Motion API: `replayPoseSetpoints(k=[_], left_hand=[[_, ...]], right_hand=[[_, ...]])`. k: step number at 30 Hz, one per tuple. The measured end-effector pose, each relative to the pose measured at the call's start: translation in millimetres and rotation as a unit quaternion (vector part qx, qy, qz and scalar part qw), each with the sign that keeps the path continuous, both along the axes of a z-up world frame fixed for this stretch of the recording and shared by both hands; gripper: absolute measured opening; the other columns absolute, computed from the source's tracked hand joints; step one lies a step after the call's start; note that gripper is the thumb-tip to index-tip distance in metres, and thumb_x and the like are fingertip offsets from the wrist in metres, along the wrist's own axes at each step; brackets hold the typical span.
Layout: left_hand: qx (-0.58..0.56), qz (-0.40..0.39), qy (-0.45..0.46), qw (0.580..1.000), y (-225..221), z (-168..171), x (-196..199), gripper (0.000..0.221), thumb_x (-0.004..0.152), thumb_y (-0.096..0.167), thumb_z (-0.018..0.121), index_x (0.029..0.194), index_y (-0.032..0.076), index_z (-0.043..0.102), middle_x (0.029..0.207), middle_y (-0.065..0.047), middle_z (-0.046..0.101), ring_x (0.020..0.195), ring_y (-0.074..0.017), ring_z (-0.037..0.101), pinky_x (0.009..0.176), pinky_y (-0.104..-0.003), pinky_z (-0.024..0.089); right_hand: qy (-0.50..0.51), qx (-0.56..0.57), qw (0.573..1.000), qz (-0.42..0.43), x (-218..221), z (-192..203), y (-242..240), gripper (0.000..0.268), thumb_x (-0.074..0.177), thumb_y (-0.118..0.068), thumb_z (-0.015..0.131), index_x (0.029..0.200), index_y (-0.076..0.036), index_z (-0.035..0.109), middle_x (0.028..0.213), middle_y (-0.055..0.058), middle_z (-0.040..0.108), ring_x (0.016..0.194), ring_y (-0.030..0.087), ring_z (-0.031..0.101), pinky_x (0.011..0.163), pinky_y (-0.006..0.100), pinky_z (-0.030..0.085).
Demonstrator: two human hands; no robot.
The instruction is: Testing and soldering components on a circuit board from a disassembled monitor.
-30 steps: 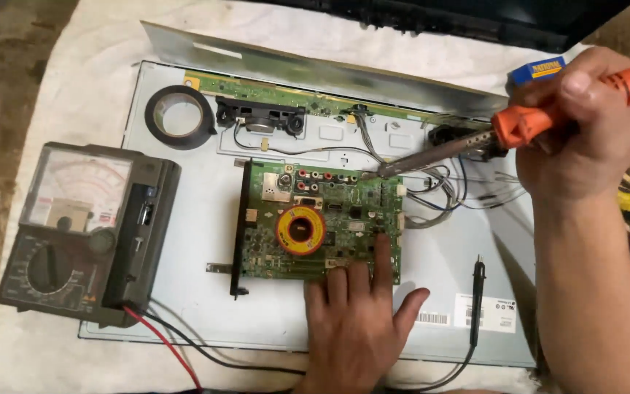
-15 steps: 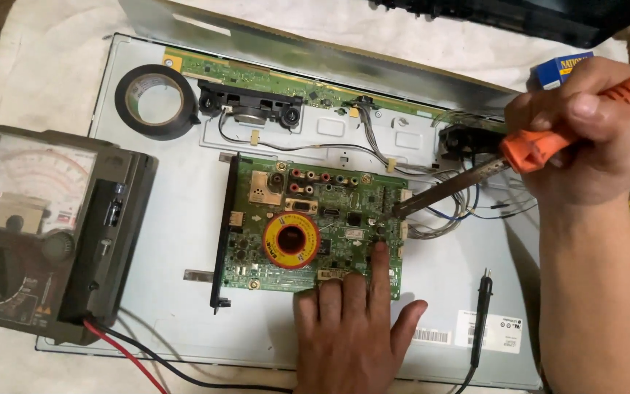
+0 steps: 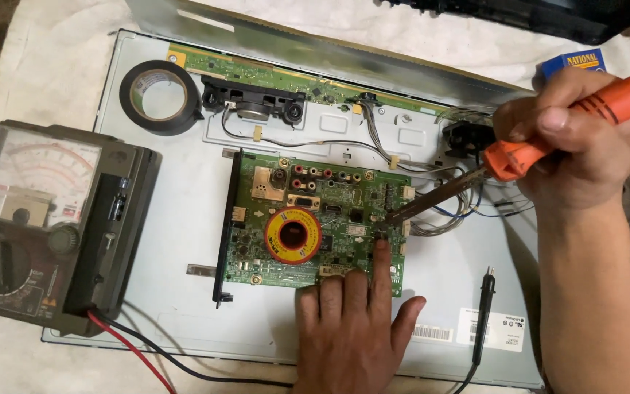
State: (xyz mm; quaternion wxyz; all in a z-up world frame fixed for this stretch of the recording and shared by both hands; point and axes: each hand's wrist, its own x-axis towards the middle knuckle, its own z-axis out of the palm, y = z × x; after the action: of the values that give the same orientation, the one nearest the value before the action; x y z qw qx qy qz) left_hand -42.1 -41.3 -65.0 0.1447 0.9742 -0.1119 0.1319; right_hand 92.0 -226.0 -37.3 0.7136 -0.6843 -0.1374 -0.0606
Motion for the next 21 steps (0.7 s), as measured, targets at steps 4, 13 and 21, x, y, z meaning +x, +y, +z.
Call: replayPoseSetpoints(k=[4,13,21], left_hand=[[-0.004,-0.006,0.003,1.000,0.6,-0.5,0.2,0.051,0.082,0.051,0.038,0.113,0.011,0.050,0.065,-0.004,0.044,0.058,-0.0206,0.041,0.050,-0.033,0.032],[0.002,-0.010,0.002,1.000,1.2,0.4,0.3,0.051,0.082,0.050,0.038,0.113,0.011,0.049,0.068,-0.004,0.046,0.061,-0.0207,0.042,0.051,-0.033,0.033],[-0.011,-0.006,-0.020,1.000,0.7,-2.1,-0.1,0.048,0.083,0.047,0.039,0.113,0.010,0.049,0.070,-0.005,0.045,0.060,-0.0219,0.041,0.053,-0.035,0.033]], right_hand=[[0.002,-0.003,1.000,0.003,-0.3,-0.5,-1.0,0.018,0.067,-0.019,0.050,0.060,-0.007,0.039,0.045,0.003,0.030,0.037,0.012,0.022,0.044,0.027,0.019],[0.015,0.015,1.000,0.005,-1.3,-1.6,-2.2,0.014,0.066,-0.017,0.049,0.063,-0.006,0.040,0.048,0.004,0.034,0.037,0.012,0.022,0.044,0.026,0.019],[0.020,0.011,1.000,0.009,-2.8,4.2,3.7,0.018,0.065,-0.020,0.052,0.061,-0.006,0.042,0.044,0.002,0.028,0.035,0.011,0.022,0.043,0.026,0.016]])
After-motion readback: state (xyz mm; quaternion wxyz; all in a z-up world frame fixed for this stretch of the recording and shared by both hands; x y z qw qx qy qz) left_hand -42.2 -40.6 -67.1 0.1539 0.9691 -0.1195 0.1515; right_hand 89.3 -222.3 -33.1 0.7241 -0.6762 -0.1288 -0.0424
